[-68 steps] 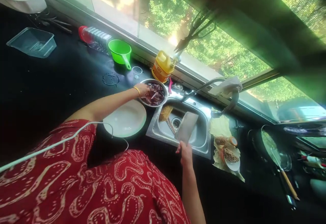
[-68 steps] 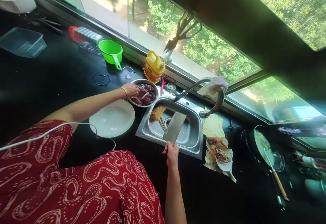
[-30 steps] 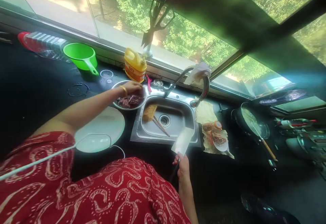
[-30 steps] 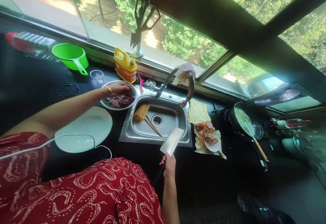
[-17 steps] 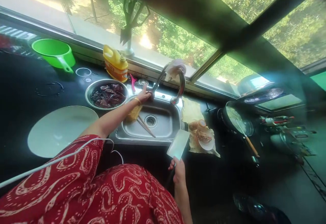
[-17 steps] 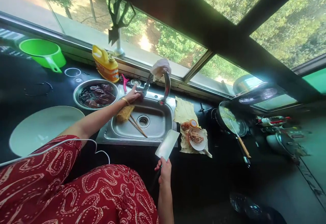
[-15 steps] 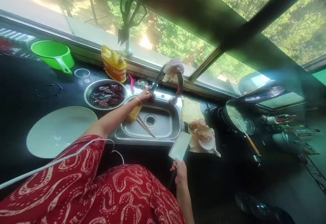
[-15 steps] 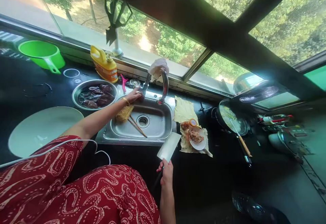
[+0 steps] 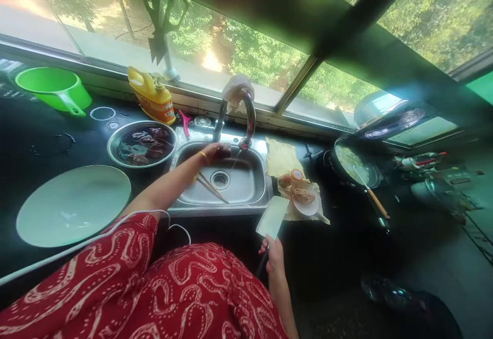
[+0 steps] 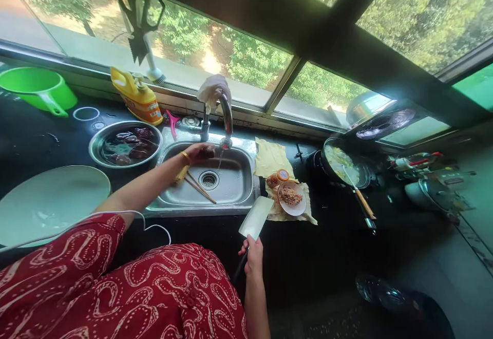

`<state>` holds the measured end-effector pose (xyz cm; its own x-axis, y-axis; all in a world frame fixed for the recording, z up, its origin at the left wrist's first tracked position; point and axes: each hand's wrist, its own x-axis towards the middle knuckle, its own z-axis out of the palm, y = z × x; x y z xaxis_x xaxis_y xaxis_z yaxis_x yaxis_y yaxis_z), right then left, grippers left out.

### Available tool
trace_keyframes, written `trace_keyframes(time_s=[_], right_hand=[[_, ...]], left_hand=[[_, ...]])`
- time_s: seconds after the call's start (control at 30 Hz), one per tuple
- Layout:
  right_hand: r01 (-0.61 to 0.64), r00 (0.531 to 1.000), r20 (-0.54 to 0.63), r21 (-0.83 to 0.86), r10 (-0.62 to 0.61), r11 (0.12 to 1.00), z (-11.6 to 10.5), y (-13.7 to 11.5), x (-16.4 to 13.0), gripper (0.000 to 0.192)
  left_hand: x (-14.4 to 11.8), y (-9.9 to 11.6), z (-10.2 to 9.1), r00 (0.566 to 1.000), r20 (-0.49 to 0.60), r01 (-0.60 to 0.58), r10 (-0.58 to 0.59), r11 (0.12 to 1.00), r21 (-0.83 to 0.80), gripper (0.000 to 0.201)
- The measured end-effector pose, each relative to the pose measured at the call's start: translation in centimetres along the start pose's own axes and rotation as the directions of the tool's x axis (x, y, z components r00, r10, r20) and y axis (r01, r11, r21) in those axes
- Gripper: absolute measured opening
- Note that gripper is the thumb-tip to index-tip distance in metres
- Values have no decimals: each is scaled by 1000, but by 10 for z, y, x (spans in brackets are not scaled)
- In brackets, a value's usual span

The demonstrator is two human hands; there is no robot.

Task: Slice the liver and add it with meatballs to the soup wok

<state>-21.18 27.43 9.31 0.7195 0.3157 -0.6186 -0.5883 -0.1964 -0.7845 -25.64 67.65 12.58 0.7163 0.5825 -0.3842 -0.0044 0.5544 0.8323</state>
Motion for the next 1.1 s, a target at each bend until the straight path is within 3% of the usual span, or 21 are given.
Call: trace_keyframes(time_s=[0.17, 0.3, 0.4, 0.53, 0.6, 0.73, 0.8, 0.87, 0.97, 1.03, 1.1], right_hand=[[10, 1000, 14, -12, -10, 1000, 1, -6, -1, 42], [17, 1000, 13, 6, -17, 1000, -3, -7, -2, 43], [12, 1000, 11, 13, -12, 1000, -5, -6, -2, 45], [20, 1000, -9, -16, -20, 1000, -8, -4, 0, 44], [43, 999, -13, -64, -44, 997, -8, -4, 0, 42], [103, 995, 17, -135, -101, 986, -2, -10, 0, 37], [116, 993, 42, -144, -111, 983, 4, -13, 0, 36], [126, 991, 56, -152, -118, 980, 7, -15, 0, 35], [164, 986, 60, -198, -155, 966, 9, -13, 2, 33], [206, 978, 74, -251, -193, 946, 8, -11, 4, 32], [245, 969, 108, -310, -222, 919, 7, -9, 5, 30]], left_hand=[[-3, -21, 51, 983, 111, 168, -147, 960, -223, 23], [2, -16, 72, 994, 82, 101, -79, 943, -316, 22], [-2, -15, 69, 990, 138, 45, -14, 973, -227, 20], [-14, -20, 60, 967, 246, -80, 70, 996, 30, 51], [-14, -18, 62, 977, 181, -127, 109, 988, 92, 52], [-7, -6, 75, 993, -14, -115, 115, 993, 31, 34], [-9, -3, 78, 998, 37, -55, 56, 998, -5, 33], [-16, -5, 74, 988, 155, 6, -4, 1000, -14, 37], [-26, -15, 57, 963, 271, -13, 12, 1000, 4, 41], [-28, -22, 41, 978, 198, -85, 65, 992, 95, 35], [-28, -30, 26, 993, 42, -119, 112, 966, 230, 25]])
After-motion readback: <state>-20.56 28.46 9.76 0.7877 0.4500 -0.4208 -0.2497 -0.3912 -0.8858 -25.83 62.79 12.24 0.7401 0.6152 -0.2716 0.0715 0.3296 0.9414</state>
